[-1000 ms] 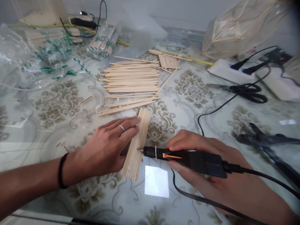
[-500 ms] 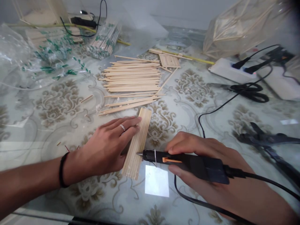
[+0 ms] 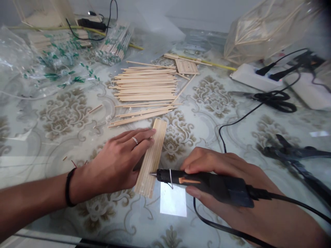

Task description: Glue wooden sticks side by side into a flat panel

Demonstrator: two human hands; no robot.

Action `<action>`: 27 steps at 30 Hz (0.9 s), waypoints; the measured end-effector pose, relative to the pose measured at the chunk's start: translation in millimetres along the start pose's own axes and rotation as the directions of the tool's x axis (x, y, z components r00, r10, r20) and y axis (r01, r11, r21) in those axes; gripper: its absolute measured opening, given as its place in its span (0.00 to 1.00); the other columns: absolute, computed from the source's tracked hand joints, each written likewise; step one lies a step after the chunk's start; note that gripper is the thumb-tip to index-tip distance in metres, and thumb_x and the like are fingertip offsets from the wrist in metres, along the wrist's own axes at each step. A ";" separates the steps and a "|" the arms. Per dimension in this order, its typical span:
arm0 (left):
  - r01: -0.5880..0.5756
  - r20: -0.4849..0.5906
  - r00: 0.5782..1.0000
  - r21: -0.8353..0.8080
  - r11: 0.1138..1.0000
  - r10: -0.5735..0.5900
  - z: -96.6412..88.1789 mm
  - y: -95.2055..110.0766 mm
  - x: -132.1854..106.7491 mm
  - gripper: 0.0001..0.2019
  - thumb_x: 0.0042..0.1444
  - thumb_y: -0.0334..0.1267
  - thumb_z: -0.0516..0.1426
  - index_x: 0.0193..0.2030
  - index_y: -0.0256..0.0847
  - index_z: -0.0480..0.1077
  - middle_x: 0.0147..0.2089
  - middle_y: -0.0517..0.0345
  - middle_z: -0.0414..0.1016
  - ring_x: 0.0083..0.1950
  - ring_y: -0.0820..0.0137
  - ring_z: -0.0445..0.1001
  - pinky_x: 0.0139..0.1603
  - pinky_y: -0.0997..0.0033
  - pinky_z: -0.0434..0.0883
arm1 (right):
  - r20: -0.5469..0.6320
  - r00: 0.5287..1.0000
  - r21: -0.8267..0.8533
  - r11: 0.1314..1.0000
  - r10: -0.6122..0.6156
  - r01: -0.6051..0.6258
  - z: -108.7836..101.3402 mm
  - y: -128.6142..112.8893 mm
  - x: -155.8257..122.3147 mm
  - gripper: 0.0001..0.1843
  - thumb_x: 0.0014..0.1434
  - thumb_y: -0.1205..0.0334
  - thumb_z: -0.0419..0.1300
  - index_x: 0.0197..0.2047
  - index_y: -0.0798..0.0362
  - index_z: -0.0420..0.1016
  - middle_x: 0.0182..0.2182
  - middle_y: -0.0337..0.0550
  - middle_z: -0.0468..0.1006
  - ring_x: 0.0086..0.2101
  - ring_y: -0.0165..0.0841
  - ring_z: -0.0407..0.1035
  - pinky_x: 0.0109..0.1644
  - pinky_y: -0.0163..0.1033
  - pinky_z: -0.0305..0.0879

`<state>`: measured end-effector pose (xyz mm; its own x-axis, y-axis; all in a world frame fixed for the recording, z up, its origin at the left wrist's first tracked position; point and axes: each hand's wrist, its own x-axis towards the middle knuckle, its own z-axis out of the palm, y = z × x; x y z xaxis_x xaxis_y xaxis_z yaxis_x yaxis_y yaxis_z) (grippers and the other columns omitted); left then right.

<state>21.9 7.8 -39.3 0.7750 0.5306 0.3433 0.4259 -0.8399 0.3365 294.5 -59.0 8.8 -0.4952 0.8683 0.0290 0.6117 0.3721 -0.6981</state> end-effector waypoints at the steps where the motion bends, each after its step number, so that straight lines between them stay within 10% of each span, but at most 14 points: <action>1: -0.003 -0.002 1.000 0.003 1.000 0.003 -0.3 0.2 0.2 0.20 0.60 0.32 0.64 0.58 0.34 0.70 0.66 0.36 0.79 0.68 0.53 0.79 0.70 0.54 0.78 | 0.007 1.000 -0.002 1.000 -0.002 0.002 0.1 0.2 0.3 0.09 0.67 0.66 0.64 0.43 0.43 0.68 0.36 0.33 0.82 0.31 0.34 0.79 0.34 0.42 0.68; 27: -0.029 -0.012 0.999 -0.009 1.000 0.029 -0.4 -1.1 -0.6 0.21 0.60 0.31 0.63 0.60 0.34 0.68 0.67 0.34 0.78 0.69 0.51 0.78 0.69 0.49 0.79 | 0.064 0.998 0.073 0.997 -0.013 0.008 -0.1 -1.9 -1.0 0.09 0.66 0.69 0.63 0.42 0.44 0.70 0.36 0.34 0.81 0.32 0.32 0.79 0.35 0.40 0.71</action>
<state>20.8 8.5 -39.5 0.7815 0.5070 0.3635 0.3986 -0.8540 0.3343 293.9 -60.6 10.2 -0.5414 0.8407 -0.0077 0.5608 0.3543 -0.7483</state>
